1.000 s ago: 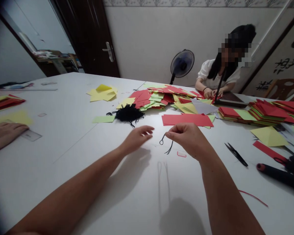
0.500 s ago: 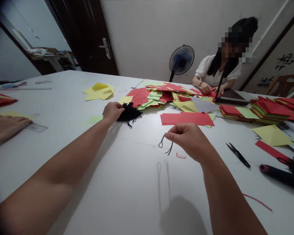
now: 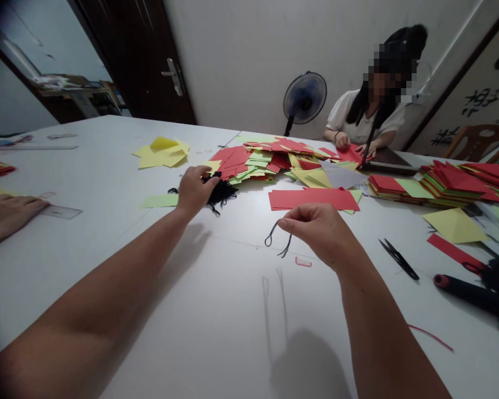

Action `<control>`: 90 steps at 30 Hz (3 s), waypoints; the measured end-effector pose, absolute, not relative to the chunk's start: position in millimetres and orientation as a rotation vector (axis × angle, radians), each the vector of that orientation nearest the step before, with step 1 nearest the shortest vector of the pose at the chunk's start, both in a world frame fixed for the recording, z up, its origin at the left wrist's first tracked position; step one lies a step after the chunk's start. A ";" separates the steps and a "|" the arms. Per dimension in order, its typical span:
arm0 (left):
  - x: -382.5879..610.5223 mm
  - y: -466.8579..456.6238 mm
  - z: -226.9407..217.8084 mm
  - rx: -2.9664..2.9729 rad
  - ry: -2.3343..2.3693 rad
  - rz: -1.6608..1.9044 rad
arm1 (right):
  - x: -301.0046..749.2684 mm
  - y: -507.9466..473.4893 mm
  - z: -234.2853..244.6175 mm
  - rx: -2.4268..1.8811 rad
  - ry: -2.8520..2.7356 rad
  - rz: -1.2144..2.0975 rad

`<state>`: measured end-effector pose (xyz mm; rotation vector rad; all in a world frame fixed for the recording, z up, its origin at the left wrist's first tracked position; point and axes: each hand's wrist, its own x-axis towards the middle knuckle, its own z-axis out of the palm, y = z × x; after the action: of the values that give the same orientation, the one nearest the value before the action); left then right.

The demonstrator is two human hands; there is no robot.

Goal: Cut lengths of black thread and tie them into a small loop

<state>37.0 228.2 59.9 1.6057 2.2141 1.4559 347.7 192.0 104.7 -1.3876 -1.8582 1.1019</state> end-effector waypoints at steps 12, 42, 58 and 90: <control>174.5 153.0 40.2 1.370 0.939 1.156 | 338.9 187.7 100.2 -1.267 -1.761 1.193; 117.2 189.0 38.1 1.597 1.682 1.285 | 352.1 189.4 104.0 -1.392 -1.930 0.831; 2.5 246.9 38.7 1.519 2.413 1.234 | 353.4 183.9 110.7 -1.461 -1.918 0.817; -17.8 262.2 56.8 1.042 1.903 1.749 | 348.6 183.5 108.8 -1.473 -1.916 0.880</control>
<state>-17.8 262.2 56.8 1.0423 1.9027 1.7487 348.6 183.5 108.8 -1.4732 -1.9157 0.8798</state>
